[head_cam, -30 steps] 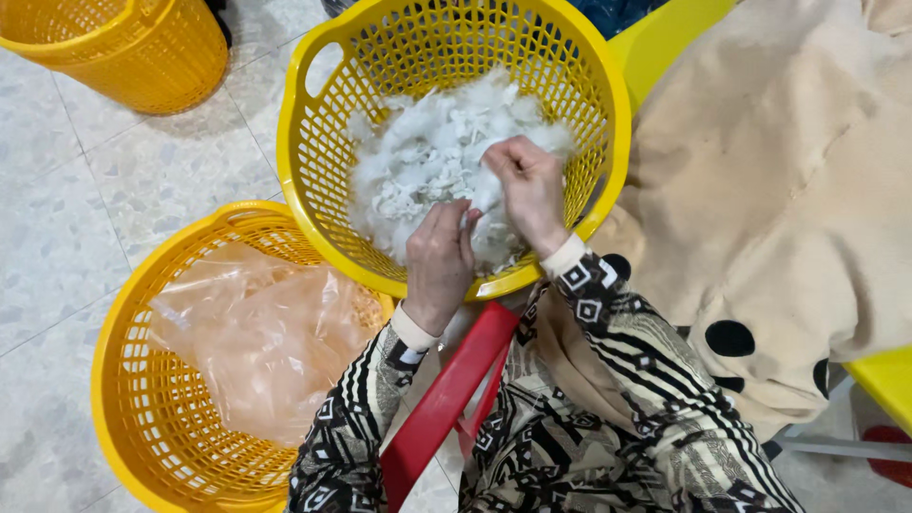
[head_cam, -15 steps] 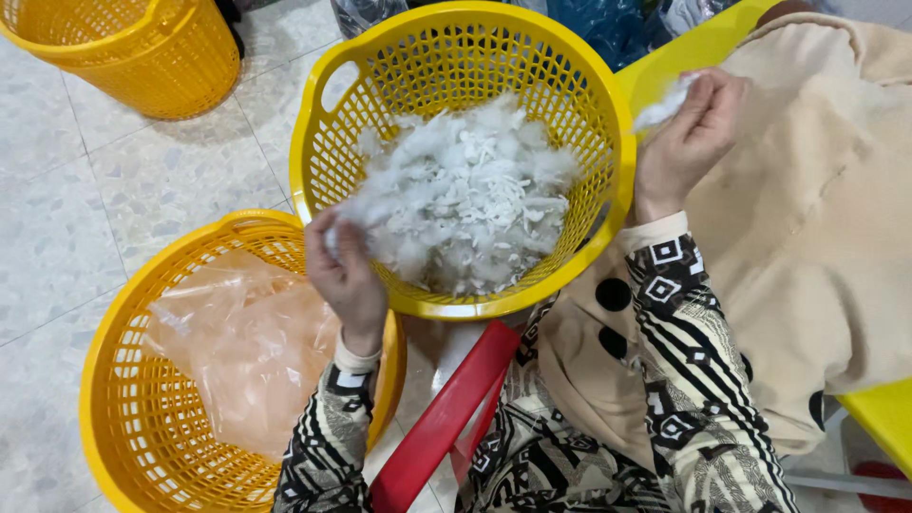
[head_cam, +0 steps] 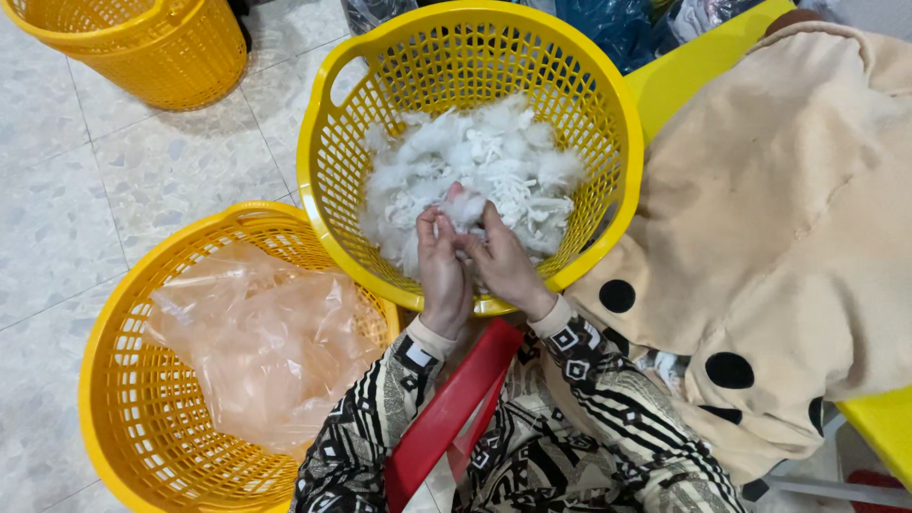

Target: The person repeatedly picks up handfuls of white fluffy material from a yellow basket and inserts them into the opening of a beige pillowcase. The person compresses the material with both hands to fit it inside the case.

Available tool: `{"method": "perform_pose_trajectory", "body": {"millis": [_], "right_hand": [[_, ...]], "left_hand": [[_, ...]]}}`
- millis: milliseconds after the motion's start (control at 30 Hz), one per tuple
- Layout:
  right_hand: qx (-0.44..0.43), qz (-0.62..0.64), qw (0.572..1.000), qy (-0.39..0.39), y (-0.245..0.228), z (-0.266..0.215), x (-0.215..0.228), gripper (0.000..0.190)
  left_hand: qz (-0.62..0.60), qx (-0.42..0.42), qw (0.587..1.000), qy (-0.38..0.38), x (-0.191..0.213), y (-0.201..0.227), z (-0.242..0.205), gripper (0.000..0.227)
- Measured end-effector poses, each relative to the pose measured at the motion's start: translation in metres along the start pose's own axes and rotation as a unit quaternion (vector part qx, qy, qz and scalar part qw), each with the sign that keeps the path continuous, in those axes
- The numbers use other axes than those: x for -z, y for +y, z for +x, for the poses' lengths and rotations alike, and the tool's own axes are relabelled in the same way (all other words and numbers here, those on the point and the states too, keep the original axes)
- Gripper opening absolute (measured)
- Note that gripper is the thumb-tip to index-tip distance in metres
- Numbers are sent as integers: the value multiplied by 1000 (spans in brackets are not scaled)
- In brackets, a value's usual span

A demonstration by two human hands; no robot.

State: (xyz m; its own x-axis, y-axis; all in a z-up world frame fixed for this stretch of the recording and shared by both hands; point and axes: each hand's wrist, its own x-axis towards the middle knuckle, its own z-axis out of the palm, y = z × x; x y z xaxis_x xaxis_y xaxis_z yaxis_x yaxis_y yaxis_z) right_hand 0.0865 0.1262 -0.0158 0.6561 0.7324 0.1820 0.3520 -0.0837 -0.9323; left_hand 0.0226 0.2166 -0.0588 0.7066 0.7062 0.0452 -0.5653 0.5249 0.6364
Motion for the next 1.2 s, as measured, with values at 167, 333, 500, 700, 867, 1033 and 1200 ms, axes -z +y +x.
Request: {"method": "perform_pose_trajectory", "body": {"millis": [167, 333, 500, 700, 867, 1033, 1200], "right_hand": [[14, -185, 981, 54, -24, -8, 1, 15], [140, -260, 955, 31, -58, -18, 12, 13], [162, -275, 948, 10, -80, -28, 25, 12], [136, -267, 952, 65, -58, -52, 50, 11], [-20, -32, 991, 125, -13, -42, 56, 17], [84, -21, 985, 146, 23, -30, 55, 17], [-46, 99, 985, 134, 47, -38, 38, 29]], "left_hand": [[290, -86, 950, -75, -5, 20, 4, 35], [203, -80, 971, -102, 0, 16, 12, 26], [82, -80, 987, -112, -27, 55, 10, 26], [-47, -224, 957, 178, -21, 194, 91, 27], [512, -303, 799, 83, 19, 115, 103, 30], [832, -72, 550, -26, 29, 71, 75, 75], [531, 8, 820, -212, 6, 46, 15, 58]]}}
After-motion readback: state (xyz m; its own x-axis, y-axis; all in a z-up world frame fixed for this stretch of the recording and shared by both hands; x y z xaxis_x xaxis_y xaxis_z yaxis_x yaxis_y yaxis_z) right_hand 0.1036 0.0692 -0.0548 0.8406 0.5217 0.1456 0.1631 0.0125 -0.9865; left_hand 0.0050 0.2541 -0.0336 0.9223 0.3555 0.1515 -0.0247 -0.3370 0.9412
